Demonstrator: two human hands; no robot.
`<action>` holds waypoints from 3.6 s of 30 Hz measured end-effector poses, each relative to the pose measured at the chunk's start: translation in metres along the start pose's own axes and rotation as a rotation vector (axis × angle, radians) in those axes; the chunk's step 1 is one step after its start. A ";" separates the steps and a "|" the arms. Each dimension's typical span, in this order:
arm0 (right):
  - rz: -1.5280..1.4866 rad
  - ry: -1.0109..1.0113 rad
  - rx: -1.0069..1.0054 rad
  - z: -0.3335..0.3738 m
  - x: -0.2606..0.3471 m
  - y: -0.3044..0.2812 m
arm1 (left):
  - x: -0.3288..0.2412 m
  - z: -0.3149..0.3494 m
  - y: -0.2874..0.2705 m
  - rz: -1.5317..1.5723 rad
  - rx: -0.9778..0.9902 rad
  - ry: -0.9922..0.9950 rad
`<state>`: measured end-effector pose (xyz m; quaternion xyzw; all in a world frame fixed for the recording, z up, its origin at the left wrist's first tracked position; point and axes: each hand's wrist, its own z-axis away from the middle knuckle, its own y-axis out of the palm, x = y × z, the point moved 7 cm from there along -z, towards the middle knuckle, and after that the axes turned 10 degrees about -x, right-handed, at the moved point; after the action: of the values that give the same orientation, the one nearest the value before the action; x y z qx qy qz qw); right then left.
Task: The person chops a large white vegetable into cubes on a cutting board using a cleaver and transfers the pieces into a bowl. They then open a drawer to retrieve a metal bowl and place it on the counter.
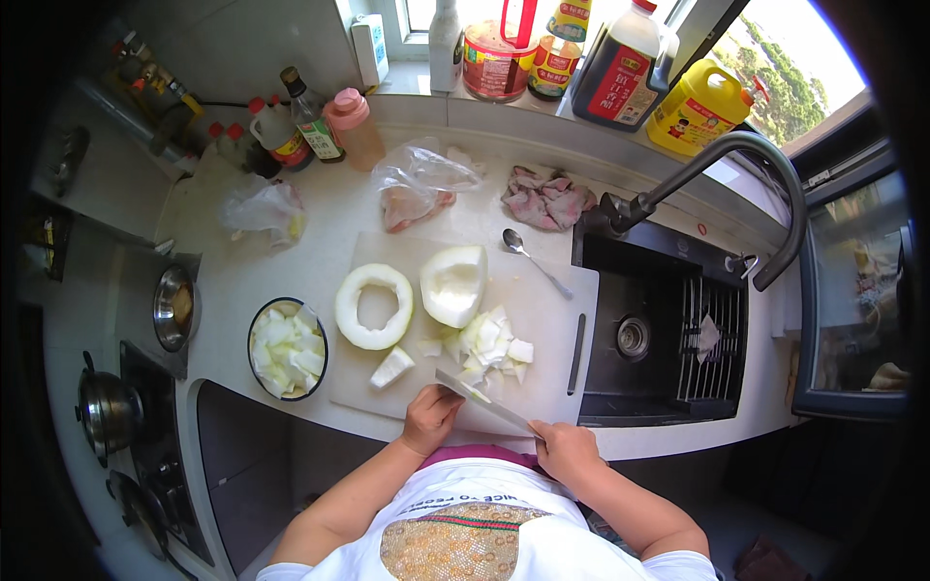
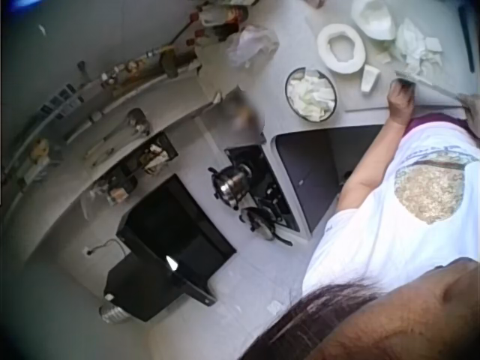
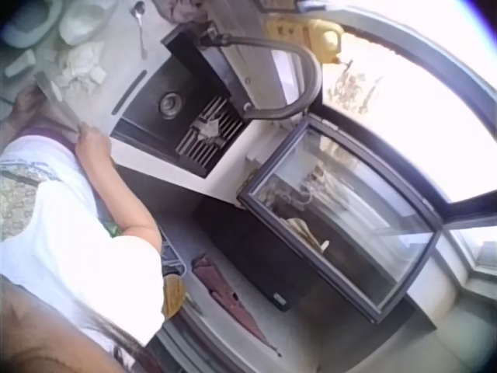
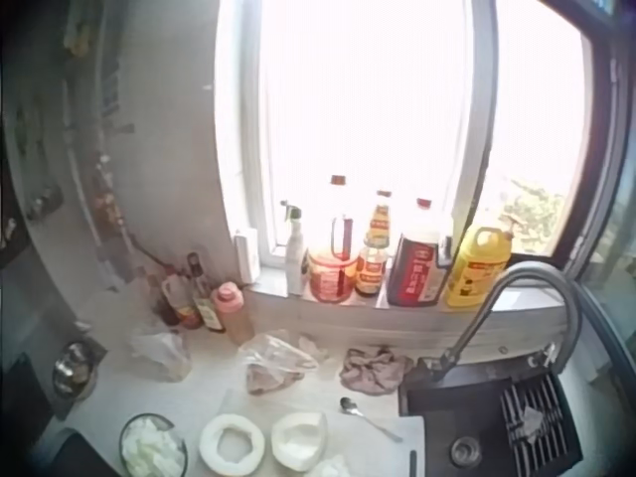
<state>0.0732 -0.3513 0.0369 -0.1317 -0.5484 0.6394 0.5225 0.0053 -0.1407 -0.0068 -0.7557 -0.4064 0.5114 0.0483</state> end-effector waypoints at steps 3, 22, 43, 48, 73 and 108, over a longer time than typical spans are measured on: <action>0.035 -0.022 -0.013 0.015 0.005 -0.012 | 0.003 0.006 0.001 -0.048 0.023 0.024; 0.068 -0.002 0.094 -0.023 -0.002 0.039 | -0.004 0.001 -0.002 -0.020 -0.003 -0.013; 0.085 -0.007 0.100 0.009 0.002 0.007 | 0.000 0.007 -0.005 -0.017 -0.017 -0.027; 0.097 0.018 0.124 -0.005 0.004 0.022 | 0.002 0.008 -0.004 -0.007 -0.029 -0.032; 0.114 0.039 0.122 0.016 0.004 0.007 | 0.000 0.008 -0.007 -0.007 -0.042 -0.013; 0.082 0.031 0.155 -0.001 0.008 0.022 | 0.006 0.016 -0.007 -0.017 -0.039 -0.055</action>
<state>0.0594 -0.3411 0.0206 -0.1233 -0.4834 0.6988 0.5127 -0.0106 -0.1380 -0.0154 -0.7386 -0.4239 0.5235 0.0265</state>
